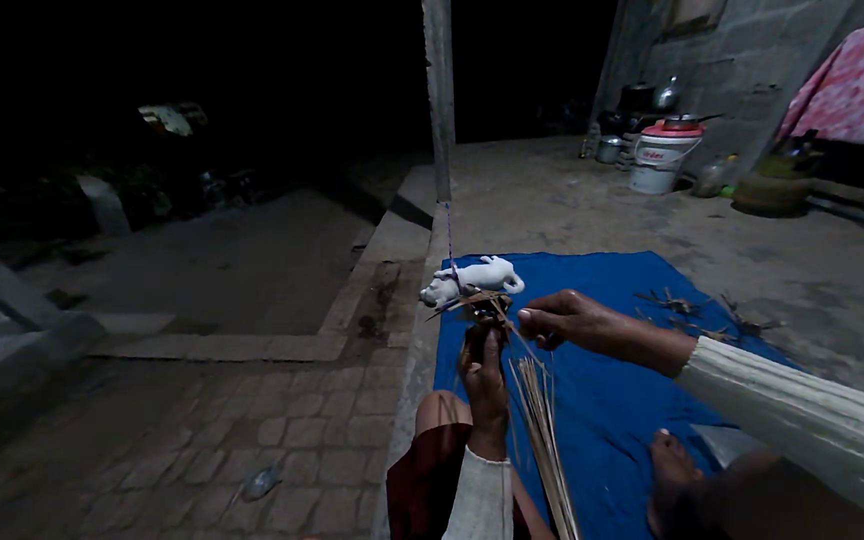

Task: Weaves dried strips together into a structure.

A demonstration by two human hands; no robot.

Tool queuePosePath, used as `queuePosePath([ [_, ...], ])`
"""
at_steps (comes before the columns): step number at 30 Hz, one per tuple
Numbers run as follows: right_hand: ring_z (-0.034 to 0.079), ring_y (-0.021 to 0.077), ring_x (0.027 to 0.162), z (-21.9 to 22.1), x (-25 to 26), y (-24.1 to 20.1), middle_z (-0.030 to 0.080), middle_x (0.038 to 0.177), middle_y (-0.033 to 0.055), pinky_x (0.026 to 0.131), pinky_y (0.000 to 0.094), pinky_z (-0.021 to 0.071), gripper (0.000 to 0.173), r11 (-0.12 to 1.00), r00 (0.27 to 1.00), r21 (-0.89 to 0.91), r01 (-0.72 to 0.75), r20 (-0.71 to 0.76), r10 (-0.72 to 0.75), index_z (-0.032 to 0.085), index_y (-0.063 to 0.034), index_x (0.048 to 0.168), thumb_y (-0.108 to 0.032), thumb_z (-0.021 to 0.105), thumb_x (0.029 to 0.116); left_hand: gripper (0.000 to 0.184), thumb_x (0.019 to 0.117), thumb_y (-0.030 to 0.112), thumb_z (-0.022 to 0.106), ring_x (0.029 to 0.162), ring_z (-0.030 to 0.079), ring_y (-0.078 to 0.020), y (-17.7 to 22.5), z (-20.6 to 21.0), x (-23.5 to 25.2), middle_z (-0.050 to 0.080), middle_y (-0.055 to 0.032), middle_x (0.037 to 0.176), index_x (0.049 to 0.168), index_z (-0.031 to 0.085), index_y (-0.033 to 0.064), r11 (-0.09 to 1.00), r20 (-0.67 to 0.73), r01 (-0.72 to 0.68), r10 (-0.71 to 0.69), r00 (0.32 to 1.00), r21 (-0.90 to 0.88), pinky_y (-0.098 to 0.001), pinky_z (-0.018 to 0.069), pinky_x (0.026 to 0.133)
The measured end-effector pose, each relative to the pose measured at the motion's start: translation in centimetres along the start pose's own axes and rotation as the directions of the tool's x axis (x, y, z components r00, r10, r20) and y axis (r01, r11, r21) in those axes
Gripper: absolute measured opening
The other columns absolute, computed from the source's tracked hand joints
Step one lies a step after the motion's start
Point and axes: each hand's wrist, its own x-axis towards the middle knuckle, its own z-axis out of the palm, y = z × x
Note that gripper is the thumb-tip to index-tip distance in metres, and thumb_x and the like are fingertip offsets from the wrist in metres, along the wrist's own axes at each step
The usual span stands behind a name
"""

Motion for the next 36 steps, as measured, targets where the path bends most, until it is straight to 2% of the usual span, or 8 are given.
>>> queuePosePath([
  [3, 0.066, 0.0061, 0.076, 0.4, 0.0, 0.1, 0.066, 0.087, -0.0003, 0.071, 0.0242, 0.0574, 0.033, 0.998, 0.998, 0.065, -0.024, 0.062, 0.020, 0.067, -0.0029, 0.103, -0.025, 0.044, 0.1106, 0.018, 0.0952, -0.005, 0.055, 0.093, 0.067, -0.0040, 0.0, 0.3, -0.4, 0.071, -0.0024, 0.098, 0.110, 0.065, -0.0089, 0.995, 0.018, -0.025, 0.023, 1.000, 0.093, -0.0239, 0.0564, 0.088],
  [6, 0.065, 0.0054, 0.070, 0.7, 0.0, 0.0, 0.065, 0.081, -0.0014, 0.070, 0.0229, 0.0567, 0.020, 0.997, 0.996, 0.079, -0.017, 0.089, 0.009, 0.066, -0.0021, 0.101, -0.017, 0.054, 0.1063, 0.018, 0.0929, -0.009, 0.057, 0.091, 0.068, -0.0024, 0.1, 0.6, -0.7, 0.071, -0.0017, 0.095, 0.109, 0.065, -0.0093, 0.995, 0.008, -0.018, 0.017, 1.000, 0.098, -0.0211, 0.0564, 0.087],
  [11, 0.064, 0.0049, 0.068, 1.0, 0.1, -0.1, 0.066, 0.082, 0.0007, 0.067, 0.0216, 0.0561, 0.011, 0.994, 0.992, 0.061, 0.095, -0.085, -0.089, 0.066, -0.0008, 0.106, -0.009, 0.065, 0.0992, 0.017, 0.0936, -0.006, 0.061, 0.090, 0.068, -0.0038, -0.5, 0.2, -0.6, 0.072, -0.0034, 0.096, 0.109, 0.067, -0.0093, 0.988, 0.004, -0.057, 0.057, 0.998, 0.146, -0.0226, 0.0568, 0.087],
  [15, 0.061, 0.0020, 0.068, 1.1, 0.2, 0.3, 0.067, 0.082, 0.0005, 0.068, 0.0193, 0.0539, 0.020, 0.988, 0.981, -0.058, 0.142, -0.129, -0.148, 0.069, -0.0018, 0.115, -0.012, 0.067, 0.0981, 0.019, 0.0928, -0.006, 0.062, 0.091, 0.067, -0.0009, -0.2, 0.5, -1.1, 0.071, -0.0036, 0.097, 0.111, 0.064, -0.0113, 0.979, 0.027, -0.011, 0.005, 1.000, 0.204, -0.0194, 0.0554, 0.087],
  [19, 0.063, 0.0055, 0.073, 1.1, 0.2, 0.3, 0.067, 0.088, 0.0066, 0.072, 0.0229, 0.0548, 0.018, 0.969, 0.986, -0.220, 0.116, -0.089, -0.139, 0.068, 0.0029, 0.109, -0.012, 0.065, 0.0995, 0.028, 0.0897, -0.012, 0.054, 0.095, 0.064, 0.0006, 0.5, 0.9, -1.6, 0.069, -0.0075, 0.102, 0.117, 0.058, -0.0174, 0.975, 0.054, 0.082, -0.095, 0.994, 0.206, -0.0176, 0.0530, 0.089],
  [31, 0.063, 0.0055, 0.068, -0.9, 0.1, -0.2, 0.066, 0.084, 0.0024, 0.067, 0.0219, 0.0554, 0.013, 0.998, 0.990, -0.034, -0.049, 0.130, 0.053, 0.061, 0.0003, 0.102, -0.013, 0.059, 0.1035, 0.021, 0.0904, -0.009, 0.061, 0.092, 0.069, -0.0030, 0.0, 0.1, -1.2, 0.073, -0.0014, 0.099, 0.110, 0.066, -0.0076, 0.995, 0.244, 0.037, -0.059, 0.968, 0.094, -0.0227, 0.0574, 0.086],
  [34, 0.063, 0.0056, 0.067, -0.6, -0.1, 0.1, 0.064, 0.083, 0.0026, 0.066, 0.0219, 0.0557, 0.012, 0.999, 0.996, -0.053, -0.004, 0.092, 0.008, 0.061, 0.0006, 0.101, -0.011, 0.062, 0.1015, 0.020, 0.0900, -0.004, 0.064, 0.092, 0.068, -0.0037, 0.1, -0.3, -1.0, 0.072, -0.0014, 0.098, 0.110, 0.066, -0.0065, 0.991, 0.253, 0.042, -0.074, 0.965, 0.128, -0.0233, 0.0566, 0.087],
  [36, 0.062, 0.0063, 0.068, -0.3, -0.1, 0.2, 0.062, 0.088, 0.0052, 0.066, 0.0221, 0.0551, 0.017, 0.994, 0.997, -0.095, 0.053, 0.068, -0.046, 0.060, 0.0027, 0.110, -0.008, 0.065, 0.0988, 0.020, 0.0895, -0.003, 0.065, 0.092, 0.068, -0.0051, 0.0, -0.7, -0.7, 0.072, -0.0033, 0.098, 0.109, 0.066, -0.0075, 0.992, 0.241, 0.032, -0.061, 0.969, 0.123, -0.0243, 0.0567, 0.088],
])
